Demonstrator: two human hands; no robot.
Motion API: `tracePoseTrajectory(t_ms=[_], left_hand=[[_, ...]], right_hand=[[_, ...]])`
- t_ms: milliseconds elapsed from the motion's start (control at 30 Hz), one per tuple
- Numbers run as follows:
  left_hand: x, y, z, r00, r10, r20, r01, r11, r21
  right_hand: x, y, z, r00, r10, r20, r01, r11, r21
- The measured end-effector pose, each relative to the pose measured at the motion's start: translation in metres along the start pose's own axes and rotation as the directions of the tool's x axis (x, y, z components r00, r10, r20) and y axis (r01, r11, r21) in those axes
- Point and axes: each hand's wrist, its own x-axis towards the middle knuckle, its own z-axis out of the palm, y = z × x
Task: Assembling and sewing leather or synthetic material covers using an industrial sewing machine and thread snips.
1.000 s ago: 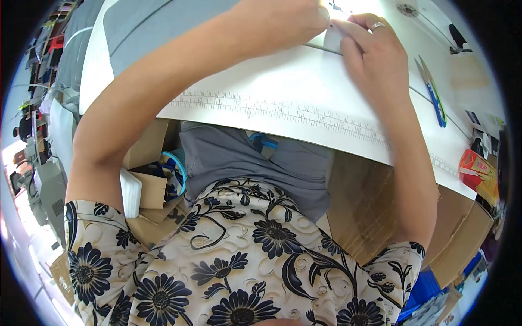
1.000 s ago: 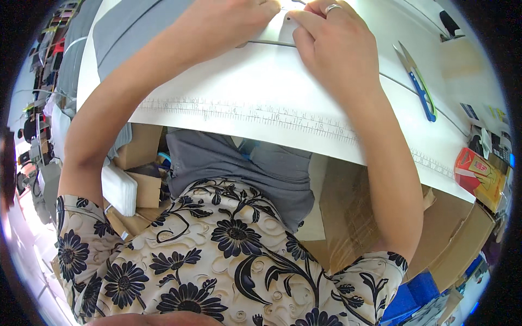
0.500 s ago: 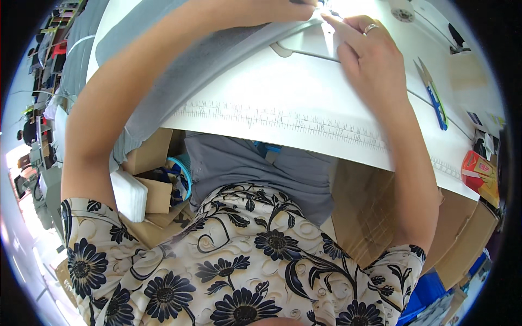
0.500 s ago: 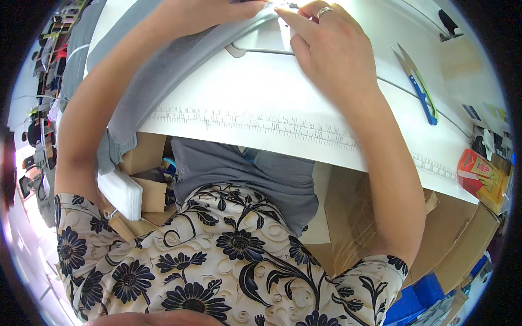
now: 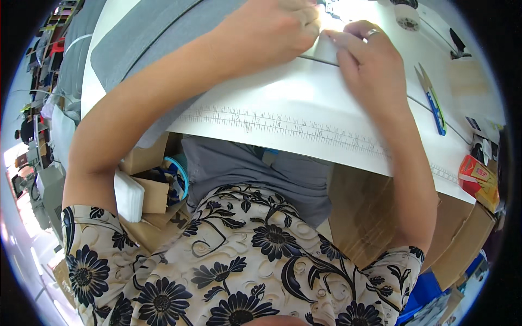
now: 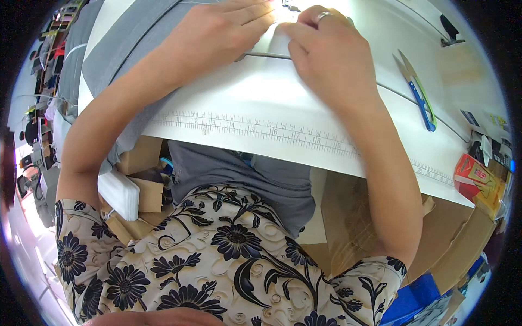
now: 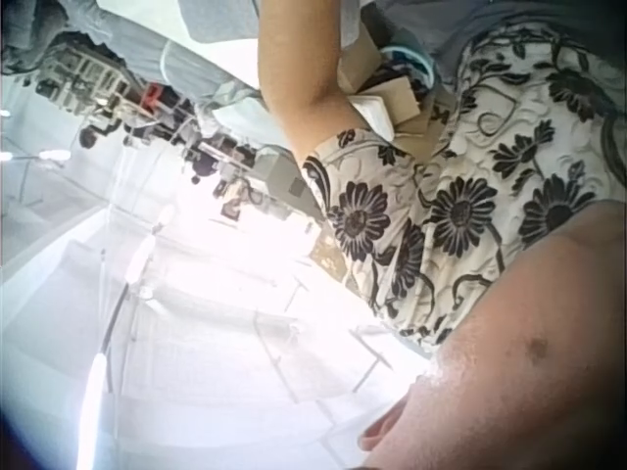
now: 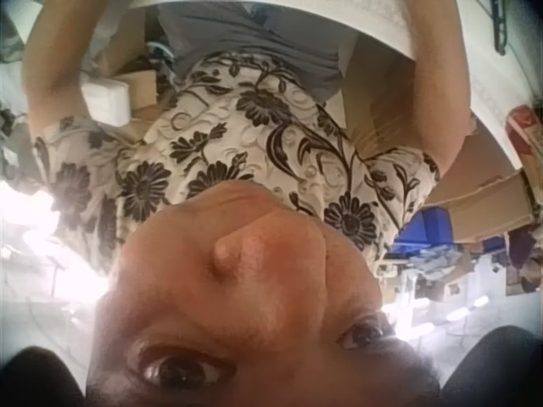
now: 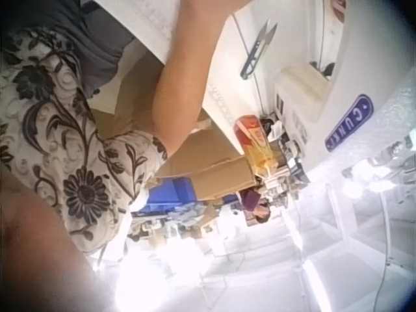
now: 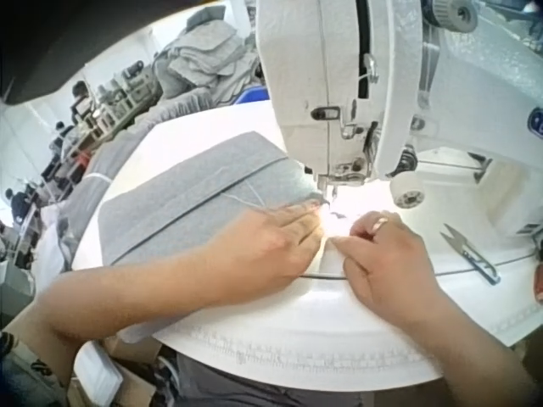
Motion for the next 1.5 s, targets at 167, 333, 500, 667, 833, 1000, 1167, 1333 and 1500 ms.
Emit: tracePoseTrajectory(t_ms=[167, 333, 500, 667, 833, 1000, 1167, 1333, 1500], left_hand=[[0.007, 0.035, -0.011, 0.989, -0.073, 0.126, 0.049, 0.981, 0.186], [0.032, 0.041, -0.009, 0.914, -0.195, 0.356, 0.161, 0.979, 0.125], [0.035, 0.048, -0.009, 0.884, -0.327, 0.335, 0.308, 0.945, 0.111], [0.044, 0.045, -0.033, 0.792, -0.535, 0.294, 0.573, 0.817, -0.057], [0.035, 0.031, -0.025, 0.787, -0.570, 0.237, 0.611, 0.775, -0.164], [0.030, 0.023, -0.019, 0.839, -0.481, 0.255, 0.533, 0.823, -0.199], [0.009, 0.010, -0.010, 0.974, -0.227, 0.015, 0.225, 0.952, -0.207], [0.010, 0.034, -0.017, 0.966, -0.260, -0.007, 0.260, 0.966, -0.001], [0.011, 0.061, 0.015, 0.899, -0.436, 0.035, 0.436, 0.900, 0.022]], right_hand=[[-0.013, -0.006, -0.024, 0.987, 0.152, -0.060, -0.144, 0.982, 0.118], [-0.009, 0.000, -0.024, 0.960, 0.271, -0.066, -0.249, 0.939, 0.236], [-0.026, -0.002, -0.019, 0.987, 0.156, -0.031, -0.148, 0.973, 0.174], [-0.024, -0.006, -0.016, 0.988, -0.099, -0.118, 0.103, 0.994, 0.031], [-0.015, -0.004, -0.016, 0.987, -0.157, 0.042, 0.160, 0.984, -0.083], [-0.013, -0.010, -0.018, 0.989, -0.137, 0.061, 0.144, 0.981, -0.131], [-0.009, -0.013, -0.013, 0.989, -0.139, 0.050, 0.146, 0.974, -0.173], [-0.005, -0.016, -0.021, 0.991, -0.123, 0.060, 0.133, 0.964, -0.230], [-0.012, -0.012, -0.021, 0.992, -0.101, 0.078, 0.117, 0.964, -0.238]])
